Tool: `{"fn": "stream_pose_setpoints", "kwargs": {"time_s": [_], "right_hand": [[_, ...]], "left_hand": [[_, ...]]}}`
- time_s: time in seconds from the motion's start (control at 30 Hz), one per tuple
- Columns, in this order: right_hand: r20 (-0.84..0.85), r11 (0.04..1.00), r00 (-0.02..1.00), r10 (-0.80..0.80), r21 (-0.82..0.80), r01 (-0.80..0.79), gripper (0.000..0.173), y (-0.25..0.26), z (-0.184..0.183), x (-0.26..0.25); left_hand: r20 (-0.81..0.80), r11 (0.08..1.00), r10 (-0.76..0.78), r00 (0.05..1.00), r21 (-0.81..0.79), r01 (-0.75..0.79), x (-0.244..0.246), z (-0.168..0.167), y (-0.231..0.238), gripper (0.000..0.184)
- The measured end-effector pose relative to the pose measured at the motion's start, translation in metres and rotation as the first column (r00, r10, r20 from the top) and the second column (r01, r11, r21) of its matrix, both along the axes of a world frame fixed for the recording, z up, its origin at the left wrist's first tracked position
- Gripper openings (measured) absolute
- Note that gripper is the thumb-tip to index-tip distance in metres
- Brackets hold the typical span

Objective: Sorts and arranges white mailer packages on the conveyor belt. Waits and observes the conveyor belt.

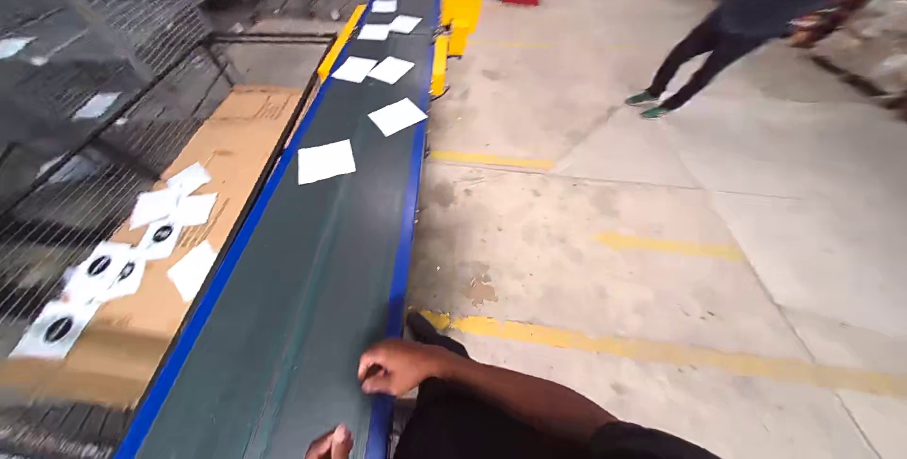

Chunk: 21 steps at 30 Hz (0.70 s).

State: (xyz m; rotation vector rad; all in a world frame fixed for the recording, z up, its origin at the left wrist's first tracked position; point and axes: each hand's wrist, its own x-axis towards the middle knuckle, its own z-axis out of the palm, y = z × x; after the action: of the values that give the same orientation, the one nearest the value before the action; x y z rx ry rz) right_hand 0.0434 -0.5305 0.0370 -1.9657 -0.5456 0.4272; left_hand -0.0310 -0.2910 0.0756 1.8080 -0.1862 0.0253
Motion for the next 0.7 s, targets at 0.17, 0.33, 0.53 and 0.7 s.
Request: {"fn": "stream_pose_setpoints", "kwargs": {"time_s": [0.17,0.33,0.53,0.7], "right_hand": [[-0.085,0.982,0.996,-0.014,-0.188,-0.002,0.026,-0.077,-0.010,0.050],[-0.079,0.940,0.982,-0.173,-0.311,0.141,0.030,-0.180,-0.027,0.114],[-0.054,0.860,0.930,-0.364,-0.403,0.313,0.039,-0.291,-0.031,0.182],[0.009,0.825,0.928,-0.373,-0.453,0.337,0.032,-0.336,-0.022,0.237]], "left_hand": [[-0.104,0.996,0.050,0.993,0.073,-0.042,0.043,0.004,-0.048,0.014],[-0.133,0.991,0.031,0.991,0.132,-0.013,0.088,-0.005,-0.090,0.022],[-0.240,0.967,0.026,0.971,0.250,0.035,0.126,-0.010,-0.114,0.030],[-0.331,0.959,0.095,0.939,0.283,0.003,0.131,-0.018,-0.118,0.034]]}}
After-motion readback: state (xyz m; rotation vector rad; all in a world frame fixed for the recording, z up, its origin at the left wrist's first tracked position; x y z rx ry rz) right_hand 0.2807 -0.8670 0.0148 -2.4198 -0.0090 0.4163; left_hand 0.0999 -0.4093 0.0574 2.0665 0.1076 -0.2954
